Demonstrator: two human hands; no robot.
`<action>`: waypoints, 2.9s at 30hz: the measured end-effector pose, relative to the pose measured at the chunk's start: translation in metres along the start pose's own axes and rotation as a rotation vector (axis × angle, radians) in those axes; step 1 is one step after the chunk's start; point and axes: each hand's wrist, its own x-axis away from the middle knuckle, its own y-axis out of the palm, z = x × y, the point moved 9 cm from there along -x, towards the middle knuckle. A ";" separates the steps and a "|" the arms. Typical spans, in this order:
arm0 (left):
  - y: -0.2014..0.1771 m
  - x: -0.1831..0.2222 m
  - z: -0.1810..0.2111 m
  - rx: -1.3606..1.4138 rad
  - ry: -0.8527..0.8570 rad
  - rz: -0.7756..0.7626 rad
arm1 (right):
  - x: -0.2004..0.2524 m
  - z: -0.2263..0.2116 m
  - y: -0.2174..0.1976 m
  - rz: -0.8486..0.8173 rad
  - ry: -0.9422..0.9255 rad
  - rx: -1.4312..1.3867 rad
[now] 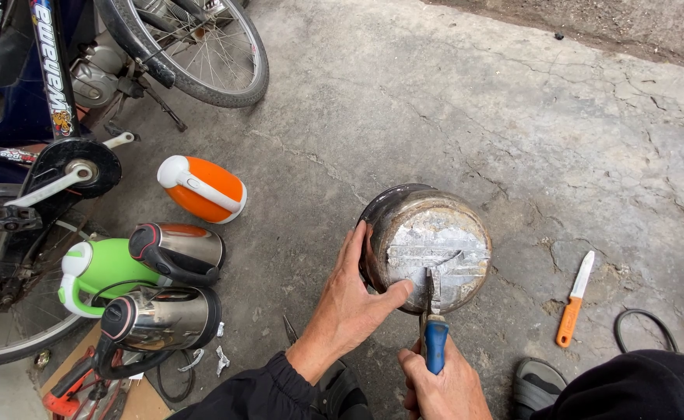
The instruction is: A person uses pliers to scrape and pry off material from the bottom of a metal pot, likely as part of a repair process.
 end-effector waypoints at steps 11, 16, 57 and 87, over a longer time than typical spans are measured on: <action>-0.003 0.005 0.005 0.061 -0.048 -0.025 | -0.042 0.027 0.014 0.042 -0.041 0.088; -0.003 0.007 0.007 0.063 -0.079 -0.038 | -0.051 0.032 0.013 0.100 -0.057 0.067; -0.064 -0.011 -0.022 -0.201 -0.276 -0.100 | -0.102 0.075 0.043 0.348 -0.190 0.565; -0.079 -0.012 -0.008 -0.106 -0.144 -0.146 | -0.073 0.055 0.037 0.075 -0.025 0.451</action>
